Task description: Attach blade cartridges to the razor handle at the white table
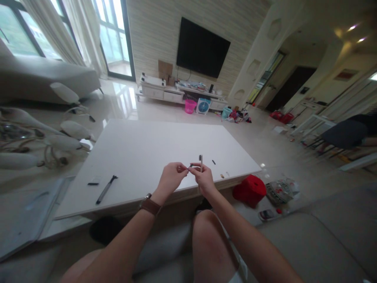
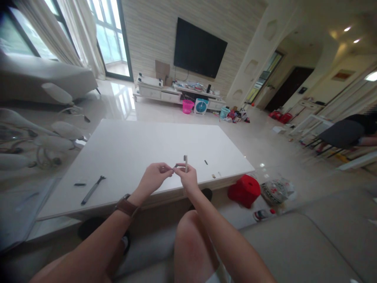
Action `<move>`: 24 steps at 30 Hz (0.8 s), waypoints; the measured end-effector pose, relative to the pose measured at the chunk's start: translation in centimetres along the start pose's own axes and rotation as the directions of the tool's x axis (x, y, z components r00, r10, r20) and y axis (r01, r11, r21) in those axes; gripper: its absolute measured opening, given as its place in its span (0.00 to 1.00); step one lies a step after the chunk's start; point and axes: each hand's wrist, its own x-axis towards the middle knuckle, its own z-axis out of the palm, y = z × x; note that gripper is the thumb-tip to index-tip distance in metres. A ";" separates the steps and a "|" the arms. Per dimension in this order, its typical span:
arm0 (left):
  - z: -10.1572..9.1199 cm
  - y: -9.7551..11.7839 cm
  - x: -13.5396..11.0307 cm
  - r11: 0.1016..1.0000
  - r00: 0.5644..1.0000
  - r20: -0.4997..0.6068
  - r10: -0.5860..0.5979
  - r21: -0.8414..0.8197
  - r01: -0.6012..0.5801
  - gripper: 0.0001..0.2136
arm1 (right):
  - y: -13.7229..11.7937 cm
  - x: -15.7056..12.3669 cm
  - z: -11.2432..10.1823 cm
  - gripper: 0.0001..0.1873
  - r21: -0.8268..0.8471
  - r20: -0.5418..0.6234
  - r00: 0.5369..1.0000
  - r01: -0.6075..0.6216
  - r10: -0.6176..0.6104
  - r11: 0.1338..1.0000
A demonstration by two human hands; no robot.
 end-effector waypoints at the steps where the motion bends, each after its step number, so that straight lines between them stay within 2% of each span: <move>1: 0.1 0.1 -0.1 1.000 1.000 -0.011 0.010 0.023 -0.010 0.04 | -0.1 -0.1 0.0 0.26 -0.002 -0.002 1.000 -0.002 0.002 1.000; 5: 0.9 0.2 -0.8 0.973 0.992 -0.071 0.109 0.213 -0.092 0.07 | -0.4 -0.5 -0.1 0.26 -0.005 -0.036 0.999 0.012 -0.013 1.000; 9: 1.7 0.2 -1.5 0.904 0.983 -0.058 0.174 0.406 -0.136 0.09 | 0.2 -1.0 -0.5 0.24 -0.041 -0.060 0.997 0.051 -0.054 0.998; 11: 2.0 0.2 -1.7 0.895 0.984 -0.038 0.174 0.424 -0.142 0.09 | 0.9 -0.8 -0.8 0.24 -0.070 -0.076 0.994 0.074 -0.079 0.995; 14: 2.3 -0.1 -1.8 0.930 0.987 0.008 0.161 0.333 -0.154 0.06 | 2.0 0.9 -2.0 0.24 -0.203 -0.087 0.986 0.122 -0.142 0.971; 16: 2.4 -0.4 -1.8 0.955 0.990 0.037 0.139 0.261 -0.144 0.10 | 2.6 2.9 -3.5 0.23 -0.429 -0.069 0.981 0.135 -0.182 0.893; 17: 2.4 -0.5 -1.9 0.959 0.990 0.047 0.130 0.246 -0.137 0.12 | 2.8 4.1 -4.5 0.21 -0.606 -0.043 0.981 0.125 -0.189 0.785; 20: 2.3 -0.7 -2.2 0.952 0.987 0.077 0.143 0.262 -0.159 0.12 | 3.4 8.0 -8.1 0.16 -0.765 -0.078 0.983 0.046 -0.164 0.643; 24: 2.1 -0.2 -2.4 0.948 0.979 0.095 0.179 0.250 -0.197 0.13 | 4.6 12.5 -12.1 0.10 -0.909 -0.143 0.983 -0.085 -0.114 0.407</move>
